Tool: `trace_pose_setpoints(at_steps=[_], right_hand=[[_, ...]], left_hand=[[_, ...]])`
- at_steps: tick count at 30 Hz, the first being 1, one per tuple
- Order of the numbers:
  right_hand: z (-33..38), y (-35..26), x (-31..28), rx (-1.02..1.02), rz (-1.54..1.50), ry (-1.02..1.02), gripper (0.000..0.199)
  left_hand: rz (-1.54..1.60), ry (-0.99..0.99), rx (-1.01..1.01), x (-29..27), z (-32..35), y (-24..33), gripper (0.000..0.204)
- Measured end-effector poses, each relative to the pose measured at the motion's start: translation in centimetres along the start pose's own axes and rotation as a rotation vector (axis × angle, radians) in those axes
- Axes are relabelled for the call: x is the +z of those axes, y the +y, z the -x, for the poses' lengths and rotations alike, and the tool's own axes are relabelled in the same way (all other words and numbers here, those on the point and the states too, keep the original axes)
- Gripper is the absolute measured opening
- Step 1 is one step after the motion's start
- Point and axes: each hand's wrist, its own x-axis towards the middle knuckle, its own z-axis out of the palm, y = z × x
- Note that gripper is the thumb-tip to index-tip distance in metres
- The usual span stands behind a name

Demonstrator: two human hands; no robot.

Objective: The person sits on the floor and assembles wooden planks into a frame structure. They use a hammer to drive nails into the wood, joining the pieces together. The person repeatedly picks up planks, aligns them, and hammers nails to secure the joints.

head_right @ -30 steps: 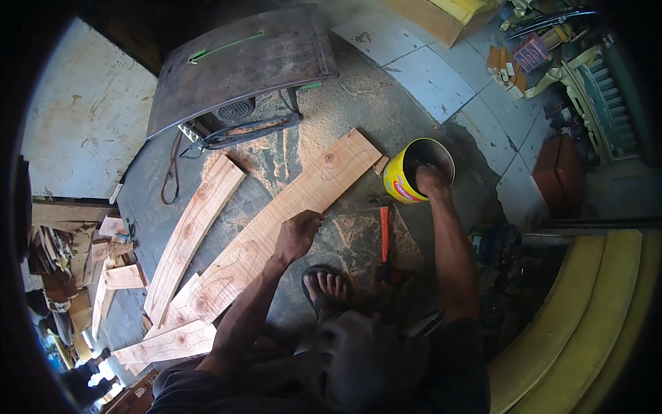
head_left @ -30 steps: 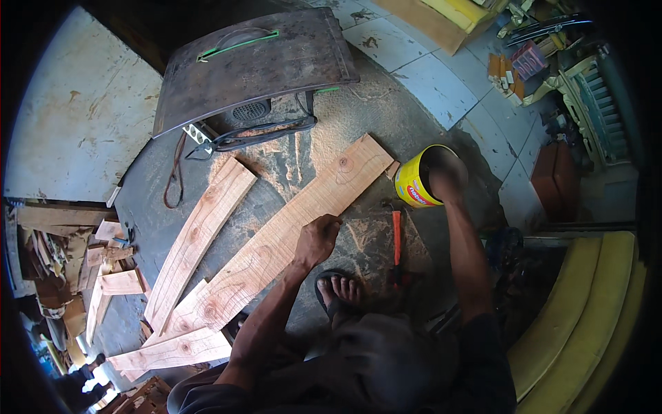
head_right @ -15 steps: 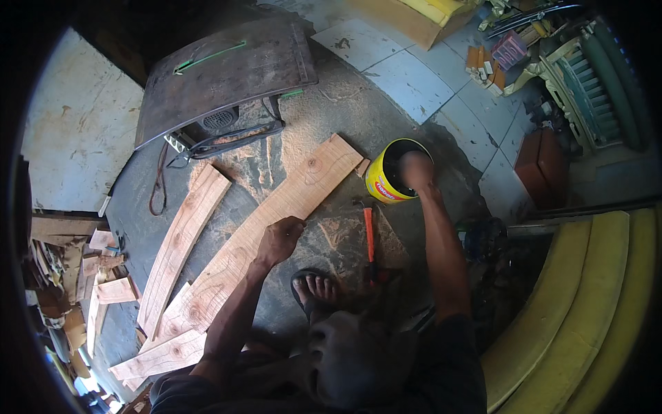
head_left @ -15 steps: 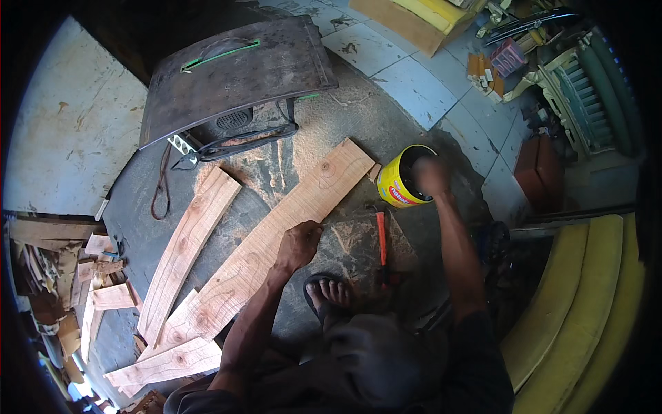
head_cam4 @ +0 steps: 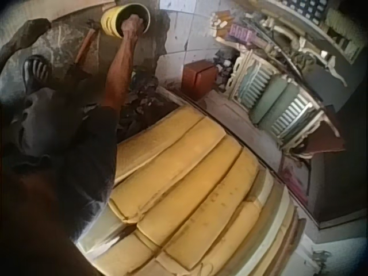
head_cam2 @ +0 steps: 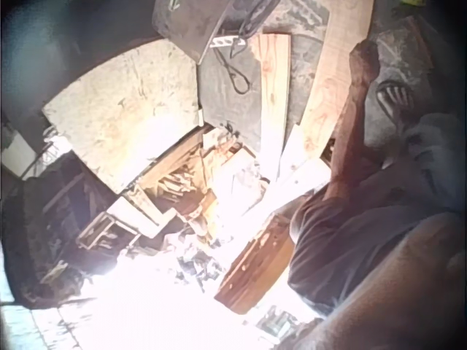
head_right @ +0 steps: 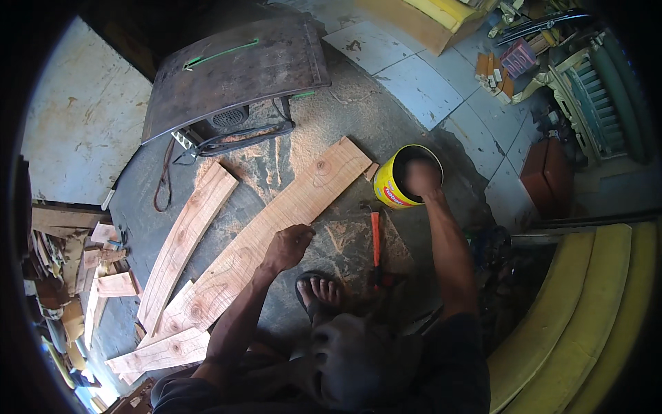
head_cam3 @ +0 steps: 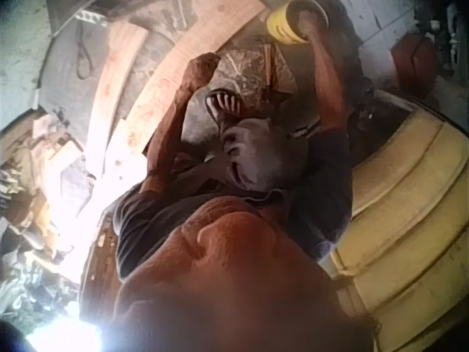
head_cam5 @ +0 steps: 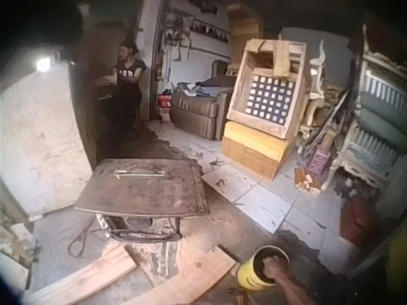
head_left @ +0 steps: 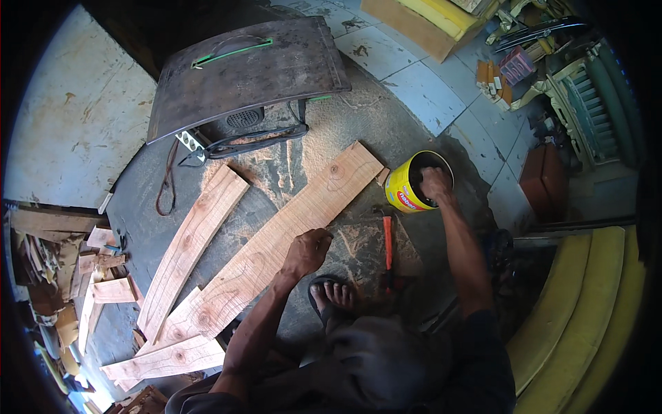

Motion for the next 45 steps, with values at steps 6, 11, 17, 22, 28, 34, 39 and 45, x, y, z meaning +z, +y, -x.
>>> trace_pose_setpoints(at_steps=[6,11,17,22,28,34,39,45], right_hand=[[0.8,2.3,-1.5,0.029,-0.339,0.028,0.022],[-2.4,1.4,1.7,-0.016,-0.020,-0.021,0.024],[-4.6,2.2,4.2,-0.089,0.132,-0.086,0.033],[-1.8,0.9,1.8,-0.078,0.068,0.011,0.024],[2.8,1.3,-2.8,0.012,-0.466,0.225,0.020],[9.7,-8.6,-5.3,0.109,-1.327,0.192,0.017],[13.4,-15.6,-2.4,0.059,-1.608,-0.051,0.024],[14.4,-15.0,1.1,0.113,-1.058,0.013,0.050]], left_hand=[[0.023,0.005,0.050,0.5,-1.0,0.9,0.019],[0.017,-0.033,0.077,1.0,-1.2,1.6,0.019],[0.016,-0.037,0.046,0.5,-1.0,2.2,0.020],[-0.012,0.002,0.031,-0.3,-0.2,0.5,0.019],[0.095,-0.022,-0.040,-0.1,-0.9,1.3,0.019],[0.367,0.177,0.030,1.0,-2.0,4.0,0.023],[0.259,0.201,0.134,0.2,-2.3,7.1,0.030],[0.232,0.279,-0.061,-0.5,-3.0,3.2,0.018]])
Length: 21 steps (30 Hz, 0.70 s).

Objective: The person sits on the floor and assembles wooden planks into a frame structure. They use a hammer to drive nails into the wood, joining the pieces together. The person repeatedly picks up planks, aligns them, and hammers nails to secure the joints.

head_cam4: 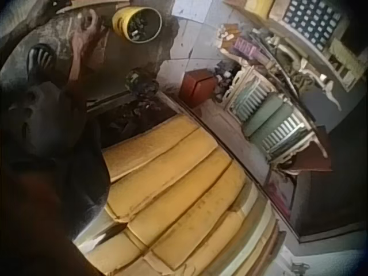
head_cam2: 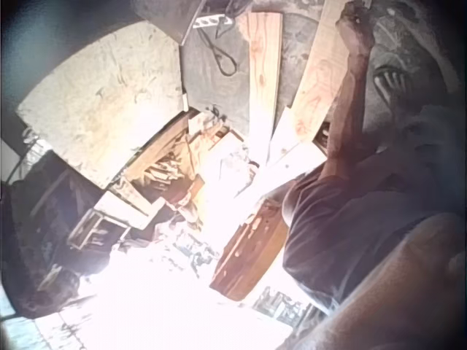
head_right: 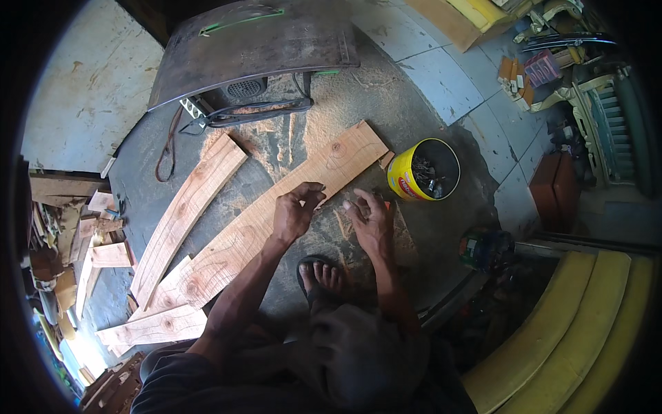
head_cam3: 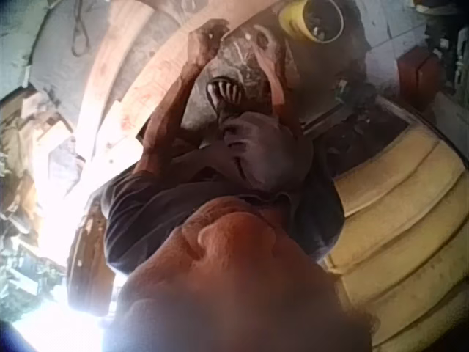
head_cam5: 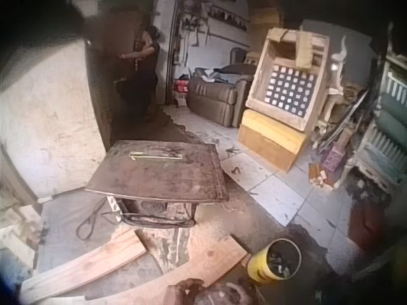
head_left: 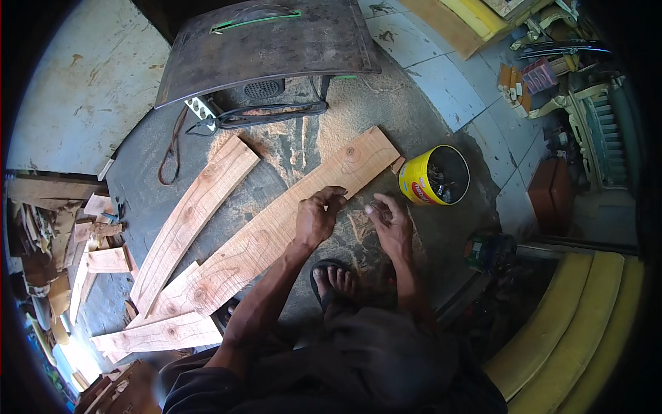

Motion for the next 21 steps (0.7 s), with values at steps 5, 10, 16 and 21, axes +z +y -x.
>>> trace_pose_setpoints(at_steps=[5,10,16,21], right_hand=[[3.3,7.8,0.7,0.181,0.724,0.197,0.058],[3.9,14.0,-0.3,0.352,0.323,0.038,0.055],[6.3,4.3,2.0,0.189,0.054,-0.042,0.037],[6.1,-1.7,3.1,-0.393,0.278,0.109,0.043]], left_hand=[[-0.081,0.205,0.103,-0.8,-2.0,-6.8,0.011],[-0.227,0.209,0.151,0.5,-2.5,-9.7,0.013],[-0.271,0.250,0.217,-0.1,-2.1,-10.0,0.016],[-0.293,0.292,0.178,0.5,-2.3,-11.0,0.013]])
